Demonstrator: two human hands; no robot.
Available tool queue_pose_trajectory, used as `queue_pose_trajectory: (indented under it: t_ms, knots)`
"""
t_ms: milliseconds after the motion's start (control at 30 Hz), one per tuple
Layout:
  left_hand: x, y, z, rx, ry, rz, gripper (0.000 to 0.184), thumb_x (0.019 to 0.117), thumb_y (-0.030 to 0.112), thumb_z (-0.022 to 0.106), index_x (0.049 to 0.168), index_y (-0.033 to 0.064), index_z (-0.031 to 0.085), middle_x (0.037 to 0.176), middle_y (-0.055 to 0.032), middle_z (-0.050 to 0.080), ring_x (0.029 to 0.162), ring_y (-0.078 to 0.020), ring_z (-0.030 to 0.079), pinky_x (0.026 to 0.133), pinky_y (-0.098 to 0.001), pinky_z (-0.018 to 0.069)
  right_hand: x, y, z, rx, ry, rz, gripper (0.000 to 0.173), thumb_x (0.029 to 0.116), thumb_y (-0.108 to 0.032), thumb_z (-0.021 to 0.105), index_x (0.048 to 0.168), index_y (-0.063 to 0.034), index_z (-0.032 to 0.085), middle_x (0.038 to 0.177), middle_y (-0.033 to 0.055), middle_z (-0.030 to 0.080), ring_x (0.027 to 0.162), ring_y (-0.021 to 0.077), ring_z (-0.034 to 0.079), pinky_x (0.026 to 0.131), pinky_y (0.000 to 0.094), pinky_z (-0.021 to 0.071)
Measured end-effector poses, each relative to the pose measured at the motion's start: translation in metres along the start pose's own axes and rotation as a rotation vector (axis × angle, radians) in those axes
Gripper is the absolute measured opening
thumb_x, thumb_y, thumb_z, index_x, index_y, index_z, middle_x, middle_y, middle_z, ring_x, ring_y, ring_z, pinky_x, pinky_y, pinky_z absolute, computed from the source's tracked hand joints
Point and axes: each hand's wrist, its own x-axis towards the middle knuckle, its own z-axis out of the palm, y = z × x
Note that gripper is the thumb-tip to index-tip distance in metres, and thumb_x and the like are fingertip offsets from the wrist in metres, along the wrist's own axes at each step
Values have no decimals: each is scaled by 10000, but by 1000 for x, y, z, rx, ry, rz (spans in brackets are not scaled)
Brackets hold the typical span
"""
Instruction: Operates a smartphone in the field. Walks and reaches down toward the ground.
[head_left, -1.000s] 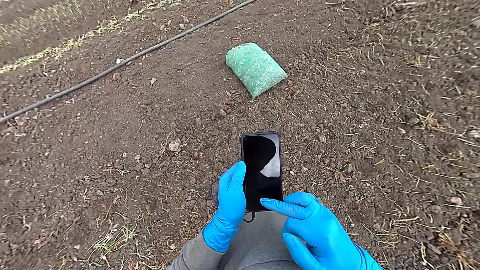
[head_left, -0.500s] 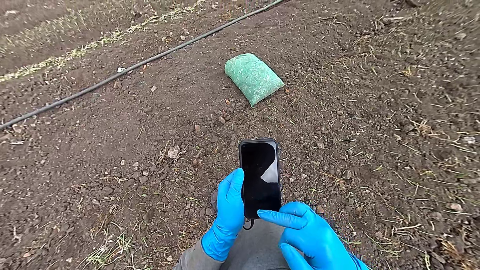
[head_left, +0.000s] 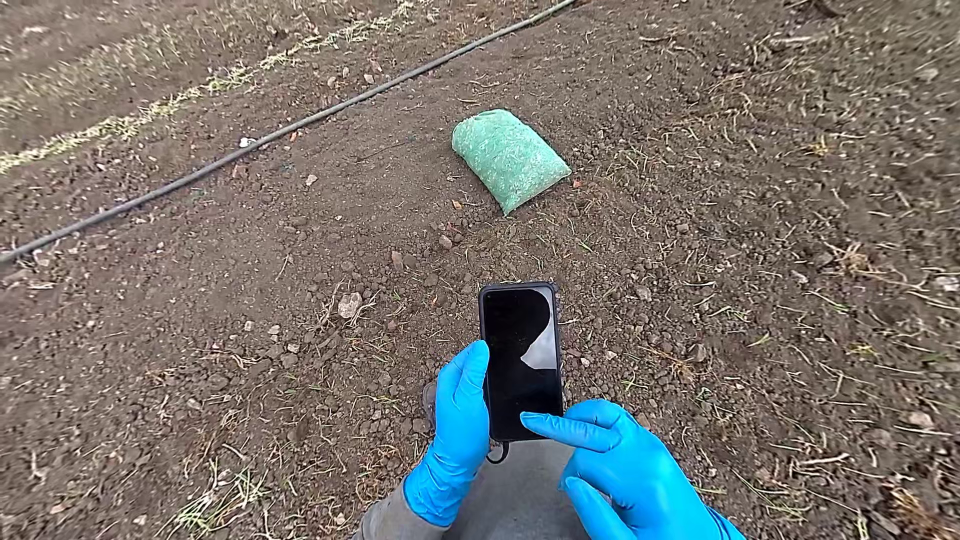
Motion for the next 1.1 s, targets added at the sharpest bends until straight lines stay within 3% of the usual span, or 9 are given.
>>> queue_pose_trajectory:
  t_ms: [433, 800, 933, 1100]
  knots:
    - [4, -1, 2, 59, 48, 5, 434, 1119, 251, 372, 1054, 35, 743, 955, -109, 753, 939, -188, 737, 891, -385, 616, 2, -14, 8, -167, -245, 14, 409, 1018, -324, 460, 695, -128, 616, 1423, -28, 641, 1099, 233, 610, 837, 423, 407]
    - [7, -2, 3, 35, 25, -17, 442, 1116, 248, 359, 1077, 29, 741, 951, -123, 756, 917, -197, 743, 872, -393, 625, -4, 0, -6, -78, 1, 32, 429, 1029, -288, 383, 651, -151, 535, 1309, -7, 712, 1091, 194, 617, 885, 371, 415]
    - [5, -3, 5, 27, -26, 14, 437, 1110, 225, 357, 1020, 7, 725, 908, -133, 744, 879, -200, 742, 846, -383, 630, 8, 9, -20, -98, 119, 41, 437, 1039, -284, 381, 671, -156, 579, 1370, -42, 677, 1180, 141, 607, 971, 347, 429]
    - [1, -4, 10, 14, -123, 34, 454, 1110, 250, 369, 1003, -10, 725, 910, -144, 743, 872, -207, 745, 834, -389, 635, 28, 11, -38, -191, 203, 21, 460, 1038, -299, 374, 672, -163, 617, 1344, -50, 691, 1180, 106, 608, 982, 326, 421]
